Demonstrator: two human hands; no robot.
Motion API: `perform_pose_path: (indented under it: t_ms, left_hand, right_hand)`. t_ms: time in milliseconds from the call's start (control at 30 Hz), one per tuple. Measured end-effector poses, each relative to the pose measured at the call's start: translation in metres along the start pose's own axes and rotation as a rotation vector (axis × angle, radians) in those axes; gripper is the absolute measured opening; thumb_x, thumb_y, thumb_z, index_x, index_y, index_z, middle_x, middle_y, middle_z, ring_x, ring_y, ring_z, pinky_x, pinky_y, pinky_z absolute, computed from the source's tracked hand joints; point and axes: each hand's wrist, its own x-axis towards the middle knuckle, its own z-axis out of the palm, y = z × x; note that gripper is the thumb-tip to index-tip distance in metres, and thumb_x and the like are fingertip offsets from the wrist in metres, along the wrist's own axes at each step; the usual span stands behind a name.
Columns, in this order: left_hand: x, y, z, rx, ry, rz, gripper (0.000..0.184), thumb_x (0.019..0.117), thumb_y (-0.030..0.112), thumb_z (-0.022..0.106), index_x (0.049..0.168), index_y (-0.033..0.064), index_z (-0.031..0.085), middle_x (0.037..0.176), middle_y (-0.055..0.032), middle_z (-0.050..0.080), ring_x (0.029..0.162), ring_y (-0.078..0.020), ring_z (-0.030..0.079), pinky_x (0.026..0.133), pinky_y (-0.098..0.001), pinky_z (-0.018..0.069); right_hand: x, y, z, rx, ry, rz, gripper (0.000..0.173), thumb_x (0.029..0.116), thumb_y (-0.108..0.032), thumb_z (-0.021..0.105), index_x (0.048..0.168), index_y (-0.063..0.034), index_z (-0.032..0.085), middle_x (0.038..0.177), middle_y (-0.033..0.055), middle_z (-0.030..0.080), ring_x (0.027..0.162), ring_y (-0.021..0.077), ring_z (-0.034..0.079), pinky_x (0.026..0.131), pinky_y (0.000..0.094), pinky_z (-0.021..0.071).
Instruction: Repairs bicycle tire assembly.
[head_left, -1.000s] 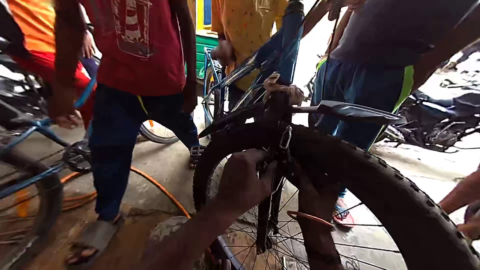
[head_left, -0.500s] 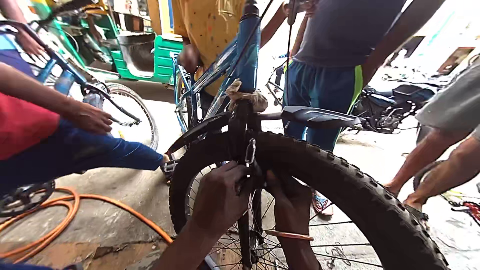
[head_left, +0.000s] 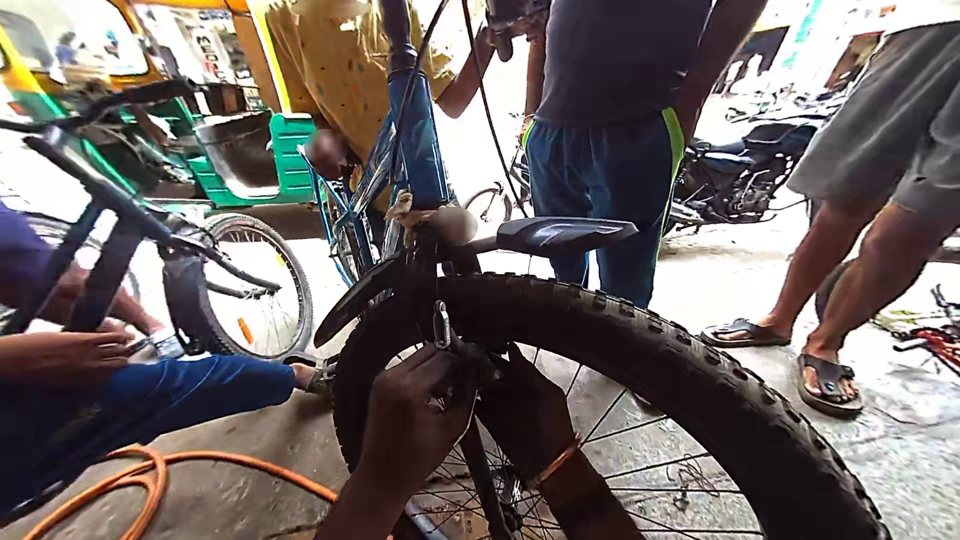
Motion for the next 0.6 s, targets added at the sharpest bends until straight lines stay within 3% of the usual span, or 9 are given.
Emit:
perform_pose_path:
  t_ms: [67,200,300,367,467,600]
  left_hand:
    - [0.001,0.000,-0.001,-0.009,-0.005,-0.004,0.014,0.0879,0.030,0.071,0.090,0.0193,0.079,0.079,0.0104,0.067,0.061,0.0053,0.053,0.054,-0.0147,0.0471]
    - [0.002,-0.001,-0.002,-0.014,0.014,0.013,0.014,0.0872,0.030,0.072,0.085,0.0172,0.077,0.075,0.0101,0.065,0.061,0.0066,0.052,0.053,-0.0128,0.0452]
    - [0.003,-0.001,-0.005,-0.037,0.011,-0.009,0.013,0.0858,0.030,0.073,0.085,0.0175,0.078,0.073,0.0116,0.063,0.060,0.0076,0.050,0.052,-0.0118,0.0430]
    - [0.005,-0.003,-0.012,-0.098,-0.024,-0.068,0.013,0.0846,0.032,0.075,0.087,0.0192,0.076,0.074,0.0125,0.063,0.059,0.0053,0.053,0.052,-0.0147,0.0471]
    - [0.012,-0.013,-0.030,-0.298,-0.107,-0.186,0.028,0.0824,0.037,0.081,0.101,0.0205,0.068,0.071,0.0081,0.059,0.054,-0.0059,0.051,0.047,-0.0240,0.0452]
    - [0.019,-0.022,-0.041,-0.474,-0.223,-0.236,0.064,0.0793,0.050,0.083,0.129,0.0198,0.057,0.086,0.0021,0.060,0.065,-0.0118,0.056,0.054,-0.0241,0.0496]
  right_hand:
    - [0.005,0.004,-0.006,0.061,-0.054,-0.018,0.032,0.1053,-0.024,0.041,0.111,-0.0120,0.070,0.098,0.0046,0.072,0.088,0.0117,0.069,0.078,0.0306,0.0584]
    - [0.008,0.008,-0.006,0.054,-0.078,-0.025,0.025,0.1039,-0.024,0.047,0.115,-0.0133,0.066,0.102,0.0031,0.071,0.095,0.0108,0.068,0.084,0.0310,0.0570]
    - [0.009,0.008,-0.005,-0.026,-0.083,-0.032,0.025,0.1000,-0.028,0.055,0.118,-0.0157,0.066,0.102,0.0014,0.071,0.094,0.0098,0.068,0.081,0.0300,0.0574]
    - [0.008,0.008,-0.003,-0.034,-0.084,-0.027,0.026,0.1006,-0.028,0.054,0.120,-0.0162,0.065,0.104,0.0028,0.071,0.095,0.0119,0.068,0.083,0.0324,0.0573]
    - [0.009,0.007,0.000,-0.023,-0.064,-0.014,0.034,0.1084,-0.031,0.038,0.124,-0.0137,0.063,0.110,0.0068,0.069,0.101,0.0164,0.066,0.090,0.0382,0.0546]
    - [0.007,0.006,0.001,-0.005,-0.045,-0.005,0.034,0.1084,-0.029,0.037,0.122,-0.0131,0.064,0.109,0.0061,0.069,0.101,0.0151,0.066,0.090,0.0358,0.0550]
